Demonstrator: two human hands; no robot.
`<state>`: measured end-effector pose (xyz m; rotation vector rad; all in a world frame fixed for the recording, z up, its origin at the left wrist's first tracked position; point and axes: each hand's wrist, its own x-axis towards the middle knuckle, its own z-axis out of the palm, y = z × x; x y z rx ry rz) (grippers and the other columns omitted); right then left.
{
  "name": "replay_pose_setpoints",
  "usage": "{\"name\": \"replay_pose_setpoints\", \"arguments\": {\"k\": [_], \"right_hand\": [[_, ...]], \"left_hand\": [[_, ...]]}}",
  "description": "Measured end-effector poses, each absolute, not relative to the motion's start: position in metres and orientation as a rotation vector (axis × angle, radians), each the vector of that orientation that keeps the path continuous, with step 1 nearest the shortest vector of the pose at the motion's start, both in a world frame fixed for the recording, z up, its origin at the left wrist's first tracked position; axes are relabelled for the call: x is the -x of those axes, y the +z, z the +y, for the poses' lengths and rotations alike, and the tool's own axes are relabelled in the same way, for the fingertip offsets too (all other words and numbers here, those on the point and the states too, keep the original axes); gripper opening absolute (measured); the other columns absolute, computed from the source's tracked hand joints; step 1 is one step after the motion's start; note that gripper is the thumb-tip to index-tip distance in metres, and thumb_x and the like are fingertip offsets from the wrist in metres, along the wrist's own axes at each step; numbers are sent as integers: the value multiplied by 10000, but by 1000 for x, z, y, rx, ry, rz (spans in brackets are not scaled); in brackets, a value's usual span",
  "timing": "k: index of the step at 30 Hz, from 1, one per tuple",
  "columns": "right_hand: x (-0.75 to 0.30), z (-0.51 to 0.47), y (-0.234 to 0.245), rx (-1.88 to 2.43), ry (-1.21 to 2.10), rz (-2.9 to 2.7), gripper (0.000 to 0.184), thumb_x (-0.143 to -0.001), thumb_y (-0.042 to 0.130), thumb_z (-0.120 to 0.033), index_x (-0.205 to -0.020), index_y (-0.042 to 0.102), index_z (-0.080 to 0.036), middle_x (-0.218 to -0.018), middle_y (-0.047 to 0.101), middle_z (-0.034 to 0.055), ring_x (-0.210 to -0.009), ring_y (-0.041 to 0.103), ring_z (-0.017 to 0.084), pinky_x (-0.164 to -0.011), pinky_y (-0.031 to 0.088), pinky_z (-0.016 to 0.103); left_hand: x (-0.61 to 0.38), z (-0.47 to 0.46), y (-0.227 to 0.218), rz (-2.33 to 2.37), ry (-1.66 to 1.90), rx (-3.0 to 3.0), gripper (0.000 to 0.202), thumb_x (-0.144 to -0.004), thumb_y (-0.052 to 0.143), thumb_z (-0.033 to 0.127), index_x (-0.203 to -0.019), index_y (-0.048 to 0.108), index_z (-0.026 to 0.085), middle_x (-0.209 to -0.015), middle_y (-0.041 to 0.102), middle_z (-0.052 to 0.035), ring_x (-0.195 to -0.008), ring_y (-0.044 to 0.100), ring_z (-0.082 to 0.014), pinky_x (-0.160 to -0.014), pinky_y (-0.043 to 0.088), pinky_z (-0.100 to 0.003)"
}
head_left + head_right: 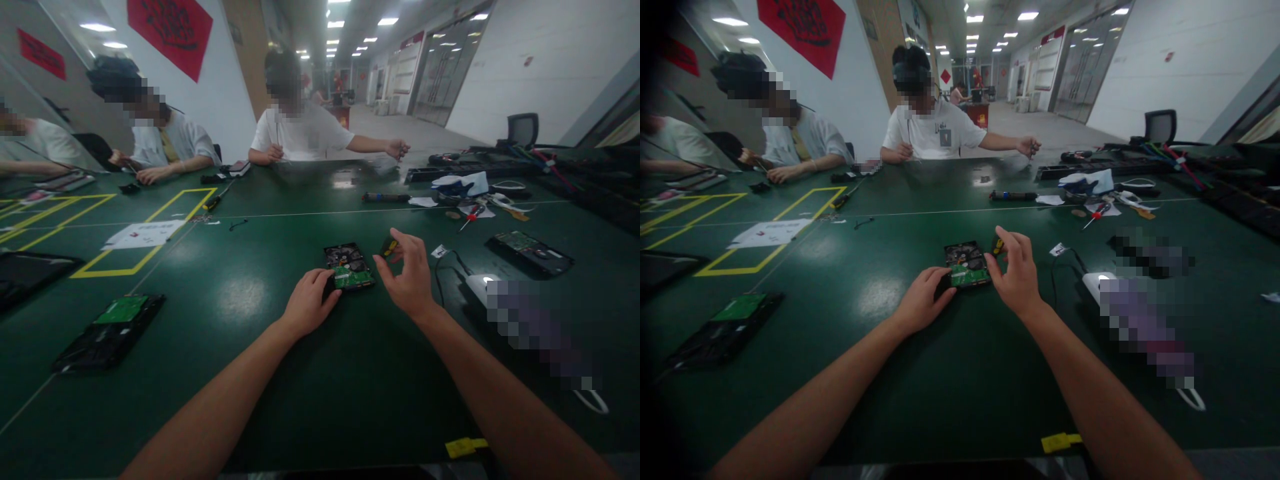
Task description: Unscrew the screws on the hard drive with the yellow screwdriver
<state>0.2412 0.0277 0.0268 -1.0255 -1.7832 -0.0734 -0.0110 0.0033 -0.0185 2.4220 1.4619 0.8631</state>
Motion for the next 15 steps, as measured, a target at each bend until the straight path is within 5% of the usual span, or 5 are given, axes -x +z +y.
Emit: {"name": "replay_pose_setpoints", "arguments": {"k": [15], "right_hand": [[-242,28,26,1034,-106,-1758,745,-910,665,-232,-1560,313,-332,-1310,537,107,-921,639,222,-809,628,458]], "left_hand": [[11,3,-18,1461,885,-2376,326,-968,604,352,-1266,546,233,-1244,623,-110,-1178,600,-283,-1022,511,-488]]}}
